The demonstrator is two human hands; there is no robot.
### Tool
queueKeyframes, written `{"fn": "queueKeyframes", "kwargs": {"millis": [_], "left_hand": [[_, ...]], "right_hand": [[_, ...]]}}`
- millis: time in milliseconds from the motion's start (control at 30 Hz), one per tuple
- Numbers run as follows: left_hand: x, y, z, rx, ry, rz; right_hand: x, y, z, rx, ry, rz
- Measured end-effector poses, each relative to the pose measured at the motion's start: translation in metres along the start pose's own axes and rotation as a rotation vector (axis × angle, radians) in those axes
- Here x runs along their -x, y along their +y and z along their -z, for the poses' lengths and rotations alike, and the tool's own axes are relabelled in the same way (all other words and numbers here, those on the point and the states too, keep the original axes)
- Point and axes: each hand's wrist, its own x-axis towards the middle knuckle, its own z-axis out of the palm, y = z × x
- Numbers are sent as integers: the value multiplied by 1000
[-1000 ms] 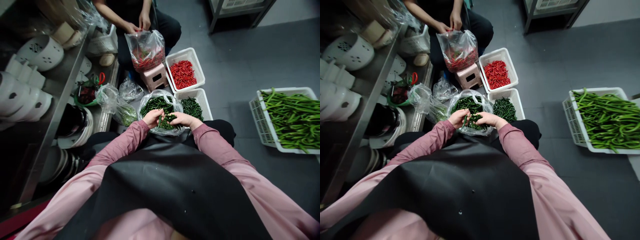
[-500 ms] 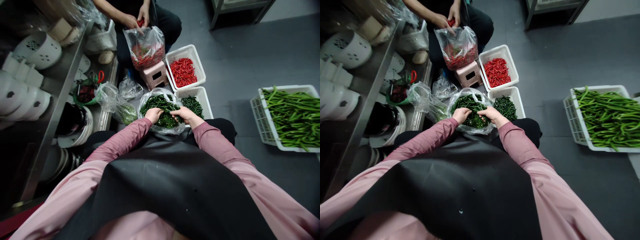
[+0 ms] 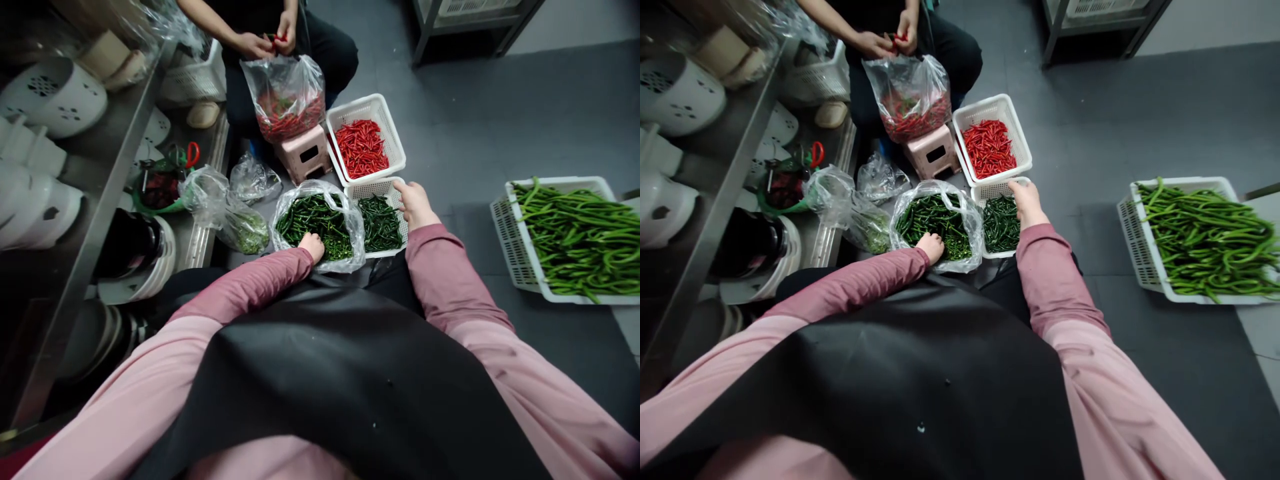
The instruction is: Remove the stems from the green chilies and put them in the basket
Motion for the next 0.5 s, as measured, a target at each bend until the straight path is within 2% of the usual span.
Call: {"fn": "queueKeyframes", "kwargs": {"millis": [133, 267, 367, 500], "left_hand": [[-12, -2, -3, 2, -32, 17], [-20, -6, -2, 40, -71, 51], [-22, -6, -1, 49, -93, 85], [-13, -7, 6, -71, -112, -17]], "right_hand": [[49, -16, -12, -195, -18, -42], [94, -16, -35, -327, -181, -121], [107, -8, -55, -180, -274, -133], [109, 2, -76, 62, -379, -55]]}}
